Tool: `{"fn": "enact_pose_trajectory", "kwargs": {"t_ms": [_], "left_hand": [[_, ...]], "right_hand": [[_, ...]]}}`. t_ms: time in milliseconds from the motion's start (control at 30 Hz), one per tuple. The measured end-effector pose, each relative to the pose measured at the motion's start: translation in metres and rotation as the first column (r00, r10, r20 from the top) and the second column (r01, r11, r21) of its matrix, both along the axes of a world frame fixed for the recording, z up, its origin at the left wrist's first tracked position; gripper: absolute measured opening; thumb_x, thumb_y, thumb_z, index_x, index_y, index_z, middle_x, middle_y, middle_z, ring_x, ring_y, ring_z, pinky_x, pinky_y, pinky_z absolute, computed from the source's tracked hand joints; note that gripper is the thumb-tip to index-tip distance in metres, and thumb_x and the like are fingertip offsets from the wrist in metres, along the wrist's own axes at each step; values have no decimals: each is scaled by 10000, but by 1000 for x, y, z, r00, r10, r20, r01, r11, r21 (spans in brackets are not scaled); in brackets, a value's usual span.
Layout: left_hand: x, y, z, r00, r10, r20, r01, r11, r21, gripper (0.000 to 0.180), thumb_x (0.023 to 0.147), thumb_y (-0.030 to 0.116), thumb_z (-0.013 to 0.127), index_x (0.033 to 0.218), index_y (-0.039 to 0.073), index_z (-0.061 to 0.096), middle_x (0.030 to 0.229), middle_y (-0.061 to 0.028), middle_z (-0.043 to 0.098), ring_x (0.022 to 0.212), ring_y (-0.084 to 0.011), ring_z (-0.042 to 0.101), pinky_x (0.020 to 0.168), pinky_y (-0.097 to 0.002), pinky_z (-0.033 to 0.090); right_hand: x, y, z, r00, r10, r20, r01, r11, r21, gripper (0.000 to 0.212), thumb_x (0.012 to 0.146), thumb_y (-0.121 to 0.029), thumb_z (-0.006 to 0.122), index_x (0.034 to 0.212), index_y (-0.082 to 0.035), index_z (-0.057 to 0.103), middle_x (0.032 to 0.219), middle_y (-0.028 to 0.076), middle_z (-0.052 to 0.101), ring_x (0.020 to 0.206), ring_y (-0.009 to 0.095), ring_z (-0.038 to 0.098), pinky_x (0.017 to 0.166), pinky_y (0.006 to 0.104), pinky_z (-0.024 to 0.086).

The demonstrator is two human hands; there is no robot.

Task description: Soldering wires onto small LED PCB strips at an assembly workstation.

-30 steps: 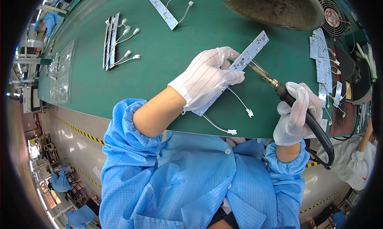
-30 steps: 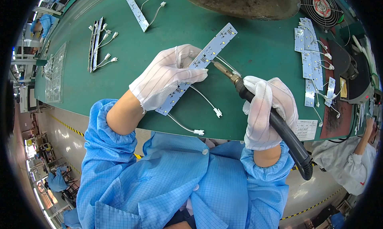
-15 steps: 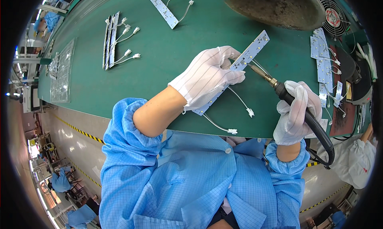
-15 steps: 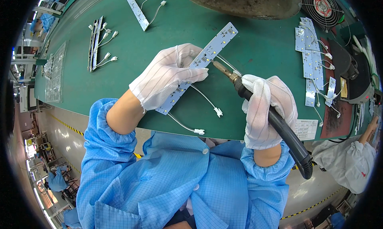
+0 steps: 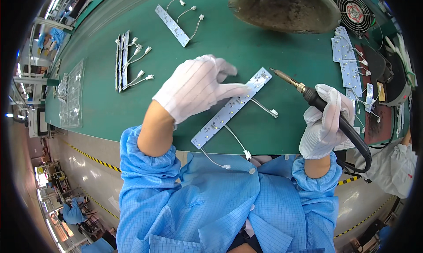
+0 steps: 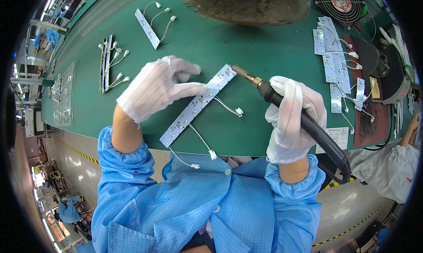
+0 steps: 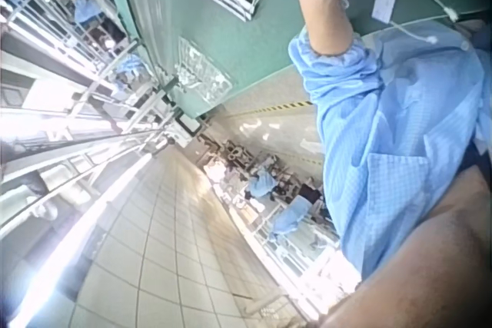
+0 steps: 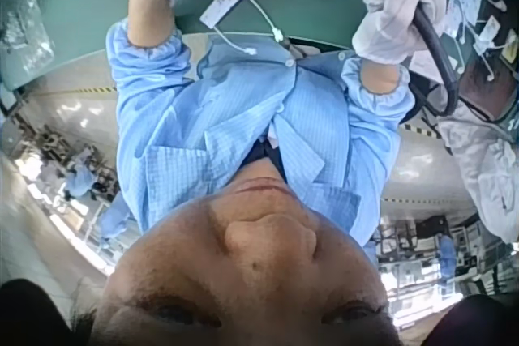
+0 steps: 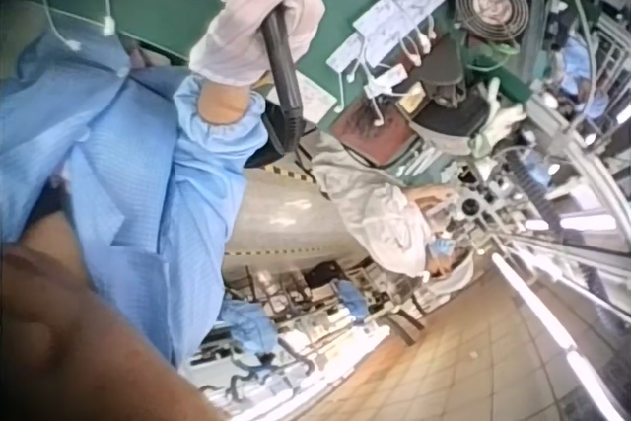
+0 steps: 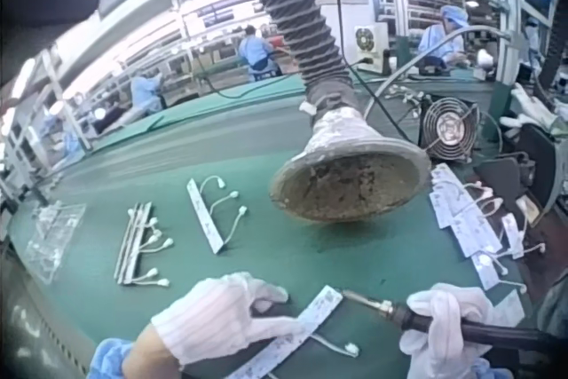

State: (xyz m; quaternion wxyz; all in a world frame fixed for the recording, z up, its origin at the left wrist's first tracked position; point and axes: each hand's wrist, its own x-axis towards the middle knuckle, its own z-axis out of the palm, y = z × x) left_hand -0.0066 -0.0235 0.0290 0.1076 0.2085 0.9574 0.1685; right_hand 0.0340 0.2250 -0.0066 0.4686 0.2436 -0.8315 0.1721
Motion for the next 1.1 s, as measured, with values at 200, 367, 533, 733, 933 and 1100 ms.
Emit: {"fn": "enact_pose_trajectory", "kwargs": {"t_ms": [200, 367, 533, 733, 933, 1100], "left_hand": [[12, 54, -19, 990, 102, -101, -96, 993, 64, 427, 796, 339, 624, 1012, -29, 590, 880, -187, 612, 813, -328, 619, 703, -389, 490], [5, 37, -10, 985, 4, 172, -80, 897, 434, 341, 780, 251, 627, 986, -20, 602, 780, -183, 585, 728, -336, 589, 662, -391, 467], [9, 36, -26, 989, 122, 80, -146, 847, 512, 335, 788, 286, 623, 955, -4, 603, 710, -180, 553, 687, -343, 553, 628, -398, 443], [6, 35, -41, 995, 91, -42, -55, 844, 533, 324, 794, 296, 616, 947, 10, 607, 704, -177, 550, 667, -340, 544, 624, -402, 446], [11, 34, -34, 984, 1, -179, 77, 900, 429, 276, 804, 277, 610, 943, 39, 626, 793, -144, 565, 726, -305, 555, 633, -388, 451], [10, 36, -28, 997, 59, -44, -37, 914, 404, 201, 810, 247, 602, 928, 95, 658, 887, -111, 574, 753, -280, 555, 631, -380, 459]], "right_hand": [[-6, 4, -2, 989, -7, -146, 19, 996, 84, 263, 902, -140, 544, 1082, 41, 483, 895, 144, 609, 741, 219, 630, 619, 283, 545], [-3, -1, -5, 995, 51, -83, -53, 998, -19, 251, 901, -139, 547, 1050, 57, 501, 898, 144, 611, 726, 216, 624, 616, 291, 534], [6, 2, -6, 973, 189, 132, -177, 979, -97, 357, 844, -45, 598, 1146, 10, 414, 930, 160, 580, 783, 242, 619, 641, 294, 557], [7, 4, -8, 942, 265, 205, -235, 959, -159, 420, 813, -27, 622, 1181, 3, 423, 955, 167, 564, 794, 257, 618, 689, 298, 569], [10, -1, -7, 928, 252, 274, -204, 960, -195, 402, 800, 33, 606, 1171, 26, 452, 960, 175, 569, 826, 256, 617, 727, 317, 562], [12, -3, -4, 874, 365, 321, -233, 894, -383, 301, 813, 22, 595, 1100, 59, 512, 953, 168, 578, 855, 258, 620, 770, 338, 548]]}}
